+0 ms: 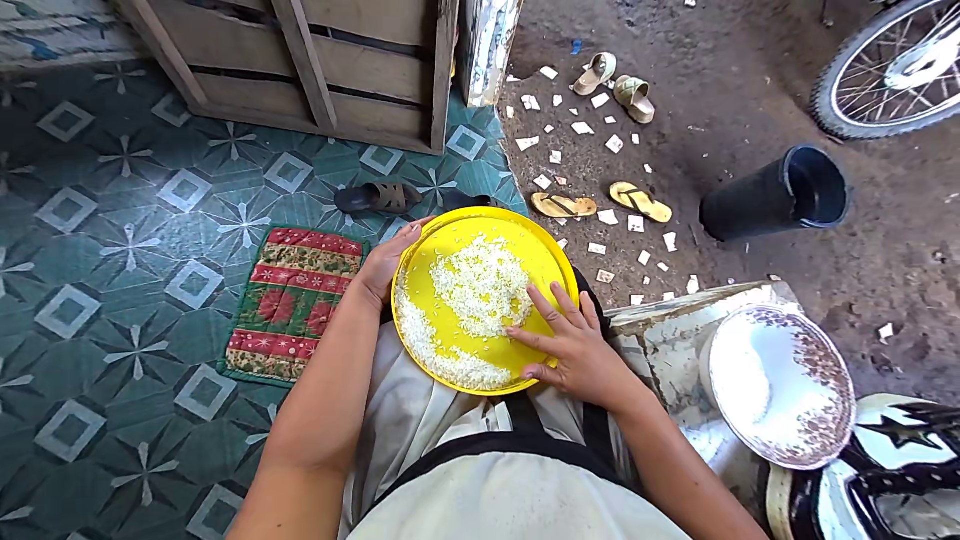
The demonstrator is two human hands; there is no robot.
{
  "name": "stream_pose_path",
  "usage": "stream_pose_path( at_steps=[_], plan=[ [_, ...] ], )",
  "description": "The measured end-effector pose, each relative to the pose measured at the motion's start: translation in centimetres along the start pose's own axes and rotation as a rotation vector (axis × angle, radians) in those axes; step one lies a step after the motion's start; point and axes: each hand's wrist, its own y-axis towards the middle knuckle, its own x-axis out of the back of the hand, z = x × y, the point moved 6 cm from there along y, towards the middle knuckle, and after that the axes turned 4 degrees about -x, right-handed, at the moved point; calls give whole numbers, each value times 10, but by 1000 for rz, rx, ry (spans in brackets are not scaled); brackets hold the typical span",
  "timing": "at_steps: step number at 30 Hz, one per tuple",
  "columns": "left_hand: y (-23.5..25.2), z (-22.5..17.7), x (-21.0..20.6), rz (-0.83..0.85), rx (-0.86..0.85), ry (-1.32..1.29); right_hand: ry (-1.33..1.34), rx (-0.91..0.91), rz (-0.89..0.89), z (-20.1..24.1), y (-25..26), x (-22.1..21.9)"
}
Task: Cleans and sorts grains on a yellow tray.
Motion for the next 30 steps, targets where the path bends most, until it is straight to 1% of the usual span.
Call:
stream_pose_path(
  at_steps=[5,7,10,14,18,22,25,28,30],
  plan=[
    [5,8,7,47,-32,-27,26,-86,-59,-8,1,8],
    [2,5,5,27,-19,-36,38,-55,-90,-5,2,10],
    [-3,-2,-2,-19,10,-35,107,62,-98,12,3,9],
    [6,8,8,60,-22,-33,200,200,-145,30,-6,6],
    [9,10,11,67,-23,-34,202,214,-213,32,-16,4],
    [10,11,9,54,-13,-7,76,186,-224,32,-19,-9],
    [9,10,10,56,-25,-25,47,213,-222,38,-19,-15],
    [6,9,10,53,-33,-10,109,264,-218,44,-22,-15],
    [6,8,8,48,-24,-9,194,259,-244,40,-23,-10]
  ],
)
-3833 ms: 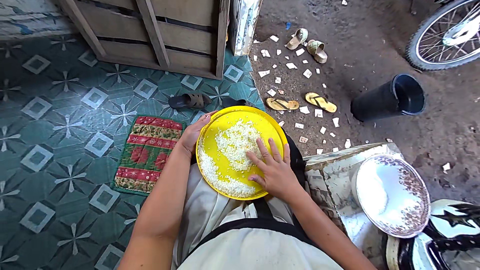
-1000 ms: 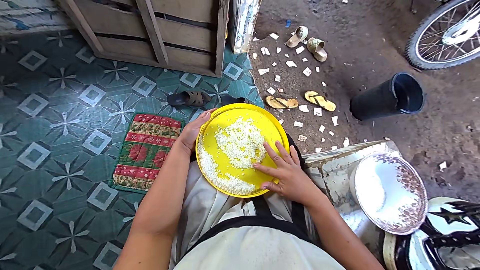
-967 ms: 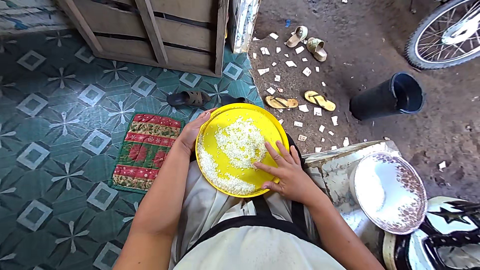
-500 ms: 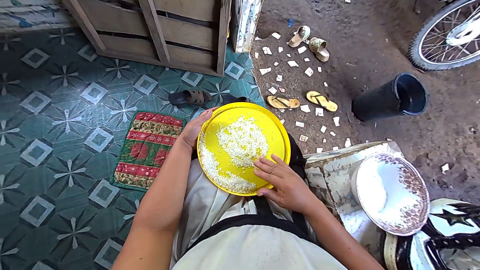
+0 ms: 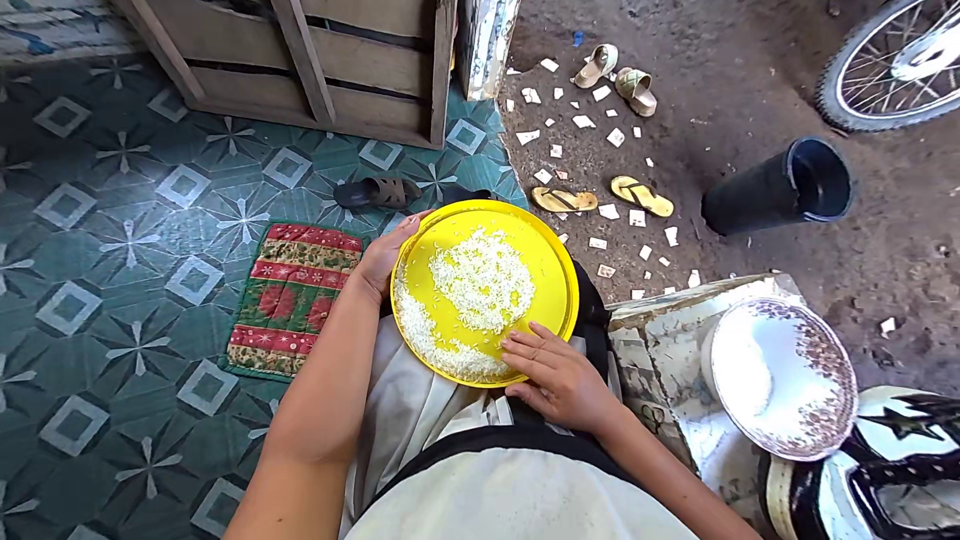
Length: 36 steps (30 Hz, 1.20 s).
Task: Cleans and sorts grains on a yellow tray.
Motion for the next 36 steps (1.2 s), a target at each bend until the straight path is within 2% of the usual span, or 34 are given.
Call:
stream_pose_path(
  at_steps=[6,15,18,22,25,29,36],
  plan=[
    [1,1,0,-12,8,5,59,-100,-90,-16,11,20],
    [1,2,2,17,-8,-12,-27,-150,-51,-22,22,6],
    [1,1,2,6,-6,-1,101,-230,-59,-27,17,16],
    [-3,-5,-5,-65,27,11,297,-369,-169,-40,17,32],
    [-2,-3,-2,-38,21,19,231,-354,-146,-42,24,28],
    [0,1,2,15,-25,16,-14,-251,-44,-37,28,12],
    [-3,-6,-6,-24,9,-2,30,-298,-96,-39,17,32]
  ],
)
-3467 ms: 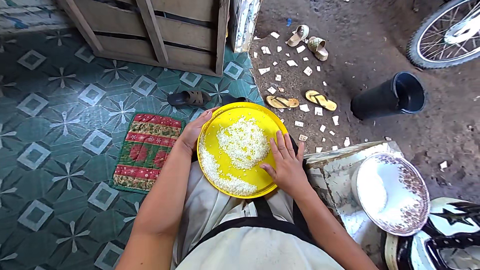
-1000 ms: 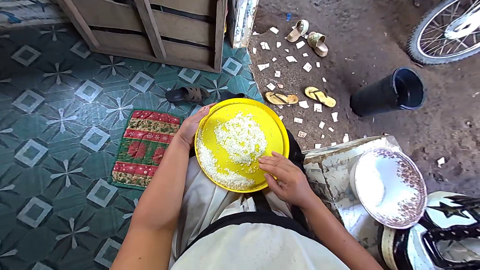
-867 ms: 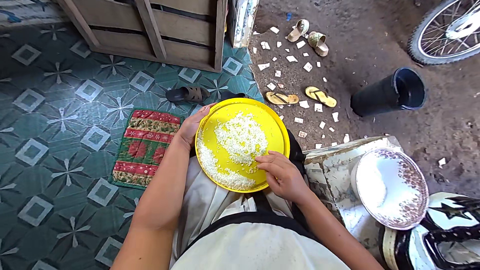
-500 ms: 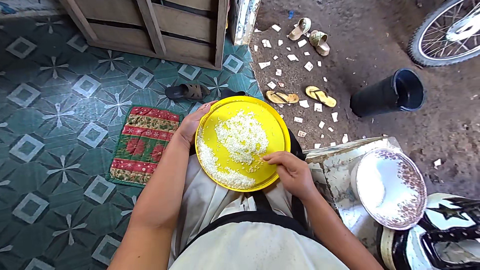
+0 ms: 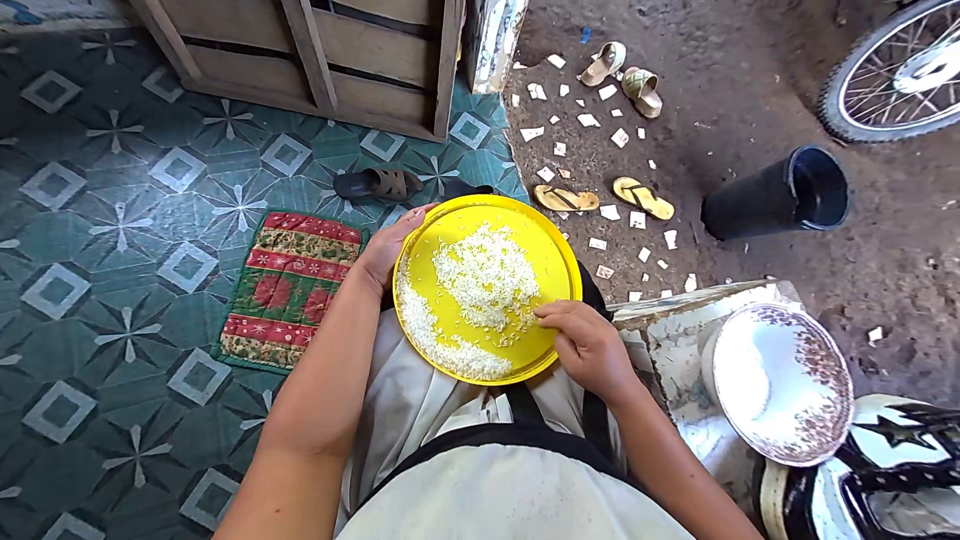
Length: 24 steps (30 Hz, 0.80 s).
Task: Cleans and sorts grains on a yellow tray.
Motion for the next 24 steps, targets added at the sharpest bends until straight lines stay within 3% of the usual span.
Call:
stream_pose_path(
  at_steps=[14,19,24],
  plan=[
    [3,7,7,14,-2,-4,-203,88,80,2,3,-22],
    [4,7,6,32,-5,-21,-118,45,16,0,-3,-1],
    [2,6,5,19,-9,-13,-76,96,57,2,1,-11]
  ],
)
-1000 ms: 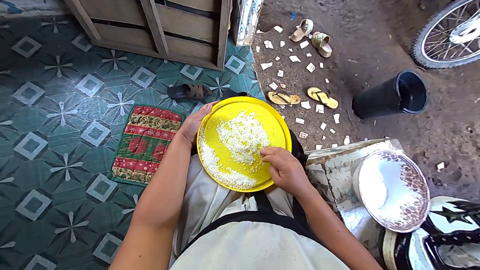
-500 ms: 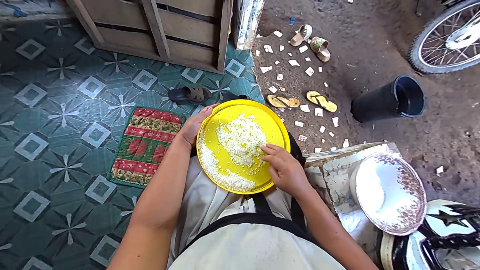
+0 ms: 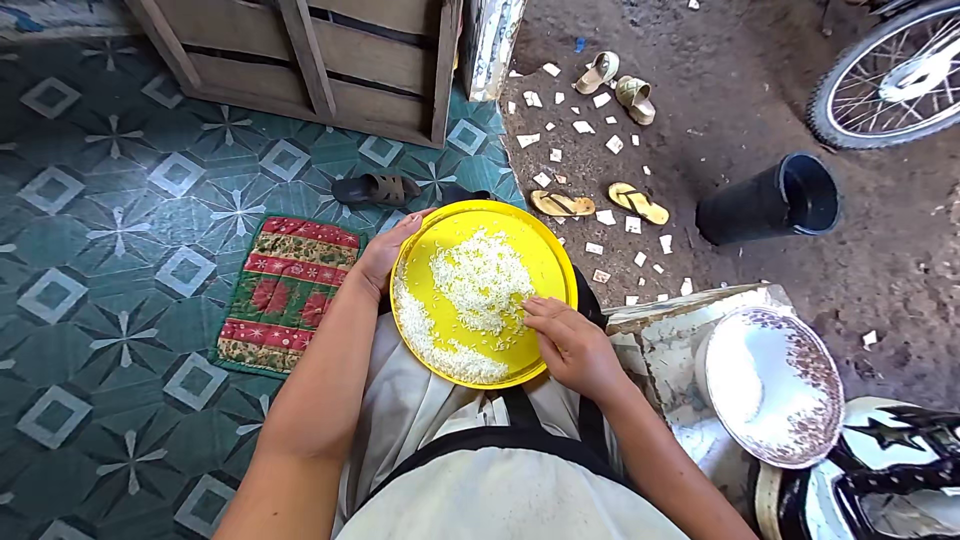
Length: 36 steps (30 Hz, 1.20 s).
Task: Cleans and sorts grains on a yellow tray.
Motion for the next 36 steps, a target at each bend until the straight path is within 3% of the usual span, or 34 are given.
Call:
stream_pose_path(
  at_steps=[16,26,31,36],
  plan=[
    [0,0,5,-8,1,8,-33,150,85,10,27,-21],
    [2,0,1,-16,5,15,75,212,93,31,1,-22],
    [0,0,2,13,-13,9,115,194,28,33,7,-21],
    [1,1,4,26,-9,-2,90,213,79,36,10,-35]
  ],
)
